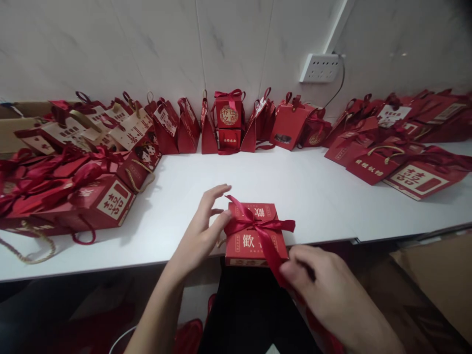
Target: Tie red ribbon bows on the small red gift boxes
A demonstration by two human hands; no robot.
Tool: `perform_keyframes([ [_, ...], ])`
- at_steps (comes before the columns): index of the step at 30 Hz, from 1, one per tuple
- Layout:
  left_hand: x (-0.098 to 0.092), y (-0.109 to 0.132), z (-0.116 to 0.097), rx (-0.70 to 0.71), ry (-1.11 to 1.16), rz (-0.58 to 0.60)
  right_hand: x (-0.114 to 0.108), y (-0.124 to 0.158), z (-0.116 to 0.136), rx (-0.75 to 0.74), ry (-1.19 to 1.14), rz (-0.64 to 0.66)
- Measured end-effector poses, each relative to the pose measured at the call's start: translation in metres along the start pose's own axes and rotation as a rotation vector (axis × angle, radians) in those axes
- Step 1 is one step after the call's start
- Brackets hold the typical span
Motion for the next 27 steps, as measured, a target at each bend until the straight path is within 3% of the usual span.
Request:
perform_keyframes([
  [3,0.013,-0.014,-0.005,0.032,-0.045,0.167,0.018,0.003,0.008,0.016,0.022,0.118],
  [5,0.009,-0.022,-0.005,0.049,-0.06,0.138,0.022,-0.003,0.007,0.006,-0.074,0.132],
  [8,-0.024,-0.026,-0.002,0.073,-0.125,-0.088,0.01,-0.019,-0.007,-0.013,-0.393,0.087],
  [12,-0.105,-0.01,0.013,0.048,-0.016,-0.592,-0.058,-0.032,-0.047,-0.074,-0.951,-0.296],
  [14,-0.13,-0.005,0.023,0.034,0.228,-0.682,-0.083,-0.035,-0.061,-0.084,-1.05,-0.413],
  [18,-0.145,-0.01,0.011,0.098,0.636,-0.667,-0.109,-0.047,-0.054,-0.109,-1.102,-0.491],
  [22,-0.137,-0.019,-0.014,0.111,0.784,-0.617,-0.129,-0.061,-0.014,-0.252,-1.034,-0.557],
  [25,-0.131,-0.021,-0.029,0.153,0.836,-0.511,-0.139,-0.067,0.015,-0.327,-0.932,-0.525],
  [27,-0.126,-0.021,-0.035,0.157,0.833,-0.38,-0.141,-0.068,0.024,-0.329,-0.879,-0.448],
])
Point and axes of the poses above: each hand's wrist, its own y-axis away from the middle knuckle, its own x-axis out of the palm, z = x × y, the point moved 10 cm from there along -y, towards the middle knuckle, and after that the axes turned 3 degrees about z, right-handed, at the moved point
